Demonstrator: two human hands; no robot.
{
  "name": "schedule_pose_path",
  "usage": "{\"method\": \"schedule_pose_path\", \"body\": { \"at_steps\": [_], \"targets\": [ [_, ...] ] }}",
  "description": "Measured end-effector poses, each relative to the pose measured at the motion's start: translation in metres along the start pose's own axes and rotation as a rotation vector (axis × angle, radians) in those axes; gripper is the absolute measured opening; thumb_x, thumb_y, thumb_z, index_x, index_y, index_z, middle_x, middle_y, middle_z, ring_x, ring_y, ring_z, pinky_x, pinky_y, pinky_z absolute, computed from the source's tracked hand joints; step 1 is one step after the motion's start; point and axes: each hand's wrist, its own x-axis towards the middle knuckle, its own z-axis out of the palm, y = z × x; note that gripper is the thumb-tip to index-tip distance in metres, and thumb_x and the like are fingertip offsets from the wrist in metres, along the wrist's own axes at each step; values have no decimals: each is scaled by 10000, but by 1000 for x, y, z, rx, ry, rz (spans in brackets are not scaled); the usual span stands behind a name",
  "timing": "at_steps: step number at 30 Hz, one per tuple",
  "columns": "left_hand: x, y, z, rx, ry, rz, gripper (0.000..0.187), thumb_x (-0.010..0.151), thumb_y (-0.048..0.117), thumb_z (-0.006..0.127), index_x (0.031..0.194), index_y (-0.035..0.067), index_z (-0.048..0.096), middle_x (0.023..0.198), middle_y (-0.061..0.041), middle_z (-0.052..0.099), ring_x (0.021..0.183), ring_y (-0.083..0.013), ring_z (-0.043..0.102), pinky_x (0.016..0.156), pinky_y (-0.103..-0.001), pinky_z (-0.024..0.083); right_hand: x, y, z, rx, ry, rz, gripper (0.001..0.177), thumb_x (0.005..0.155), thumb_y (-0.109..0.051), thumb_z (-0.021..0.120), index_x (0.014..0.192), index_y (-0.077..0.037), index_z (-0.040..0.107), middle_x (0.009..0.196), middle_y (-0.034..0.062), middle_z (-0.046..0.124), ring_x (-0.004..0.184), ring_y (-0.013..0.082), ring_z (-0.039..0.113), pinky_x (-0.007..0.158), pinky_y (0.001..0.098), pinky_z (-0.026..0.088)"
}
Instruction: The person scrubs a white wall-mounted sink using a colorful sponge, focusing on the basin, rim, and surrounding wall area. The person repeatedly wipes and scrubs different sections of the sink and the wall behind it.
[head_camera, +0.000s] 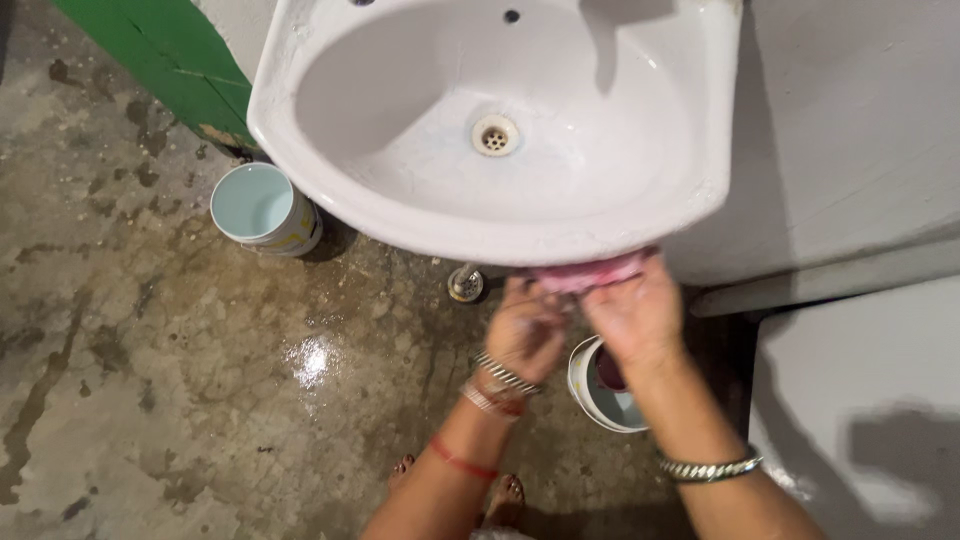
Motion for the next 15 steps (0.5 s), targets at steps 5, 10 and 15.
{"method": "schedule_pose_path", "body": {
  "at_steps": [5, 10, 15],
  "targets": [
    [-10, 3, -11, 34, 100, -25, 592, 645, -179, 533, 1118, 167, 619, 794, -17, 650, 785, -190, 667, 818, -406, 555, -5, -13, 30, 155, 13, 116, 778, 996, -619, 228, 1507, -62, 413, 1607, 167, 426, 1479, 348, 390, 1213, 584, 281],
    [49, -71, -21, 148, -107, -77, 209, 796, -142, 566, 732, 49, 622, 862, -74, 658, 906, -195, 657, 1011, -429, 554, 23, -84, 38, -62, 126, 83, 962, 956, -723, 124, 1596, -11, 214, 1647, 290, 238, 1506, 482, 250, 1159, 744, 195],
    [47, -73, -6, -4, -3, -181, 284, 748, -144, 522, 927, 25, 663, 902, -80, 656, 910, -207, 652, 961, -419, 531, 36, -90, 27, -240, 328, 76, 919, 966, -705, 112, 1567, -32, 285, 1634, 271, 286, 1487, 482, 310, 1141, 790, 194]
  ]
}}
